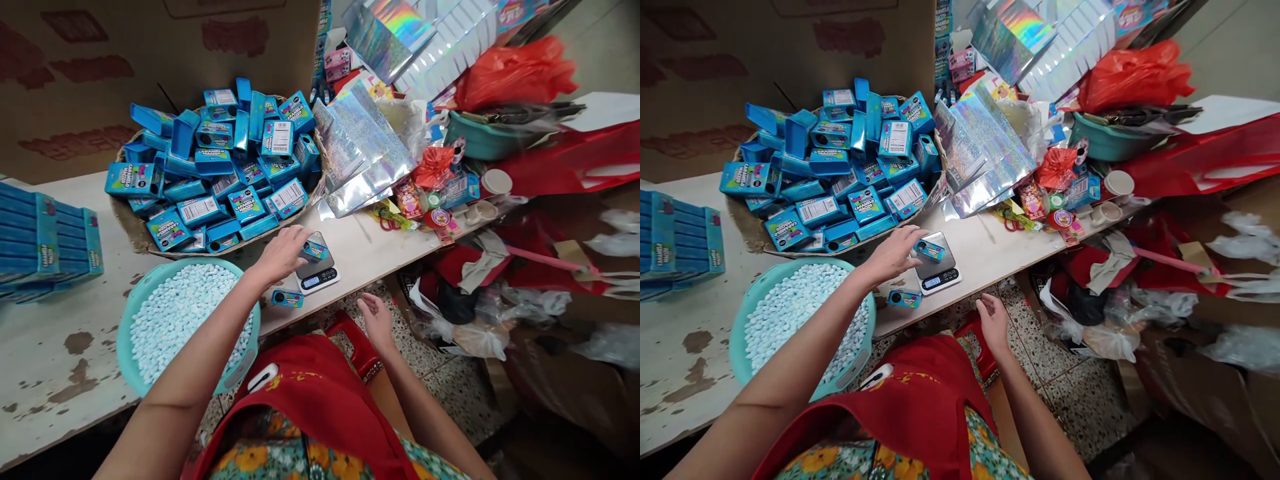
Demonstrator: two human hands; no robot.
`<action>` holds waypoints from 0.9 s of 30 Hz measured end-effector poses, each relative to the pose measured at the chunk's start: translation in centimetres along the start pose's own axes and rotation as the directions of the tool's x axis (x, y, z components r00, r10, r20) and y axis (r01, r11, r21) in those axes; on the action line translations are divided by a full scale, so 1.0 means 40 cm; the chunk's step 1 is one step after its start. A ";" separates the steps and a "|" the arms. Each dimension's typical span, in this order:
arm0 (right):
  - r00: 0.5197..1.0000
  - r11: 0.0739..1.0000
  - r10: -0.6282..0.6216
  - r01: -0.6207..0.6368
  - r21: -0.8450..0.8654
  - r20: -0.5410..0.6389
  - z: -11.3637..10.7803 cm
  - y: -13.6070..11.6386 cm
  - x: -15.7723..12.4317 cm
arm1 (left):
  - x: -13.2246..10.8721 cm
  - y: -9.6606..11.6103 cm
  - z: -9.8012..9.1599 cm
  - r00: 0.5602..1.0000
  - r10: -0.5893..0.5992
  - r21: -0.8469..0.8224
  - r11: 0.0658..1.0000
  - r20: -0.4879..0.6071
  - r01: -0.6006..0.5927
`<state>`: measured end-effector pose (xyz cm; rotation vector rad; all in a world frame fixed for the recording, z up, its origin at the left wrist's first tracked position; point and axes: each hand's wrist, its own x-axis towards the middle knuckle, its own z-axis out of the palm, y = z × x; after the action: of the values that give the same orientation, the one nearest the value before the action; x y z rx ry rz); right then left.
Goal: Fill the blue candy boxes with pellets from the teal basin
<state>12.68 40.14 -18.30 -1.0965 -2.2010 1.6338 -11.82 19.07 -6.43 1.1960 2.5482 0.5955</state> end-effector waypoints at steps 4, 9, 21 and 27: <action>0.999 1.000 -0.015 0.015 -0.004 0.046 0.019 -0.013 -0.020 | 0.046 0.006 0.063 0.993 -0.024 0.127 0.992 0.112 0.009; 0.982 0.989 -0.146 0.147 -0.002 0.118 0.089 -0.141 -0.028 | -0.003 0.009 0.065 0.996 -0.091 -0.041 0.995 0.025 0.092; 0.477 0.662 -0.638 0.740 0.115 0.605 0.353 -0.564 -0.116 | -0.378 0.023 -0.070 0.559 -0.828 -0.849 -0.320 0.035 -0.420; 0.367 0.595 -0.644 0.792 0.138 0.671 0.475 -0.559 -0.181 | -0.459 -0.067 -0.063 0.362 -0.901 -0.647 -0.427 0.240 -0.632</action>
<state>-2.55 18.52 -3.65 0.6418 -2.6761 1.4398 -3.15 2.62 -4.33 -1.1528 0.7051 2.8529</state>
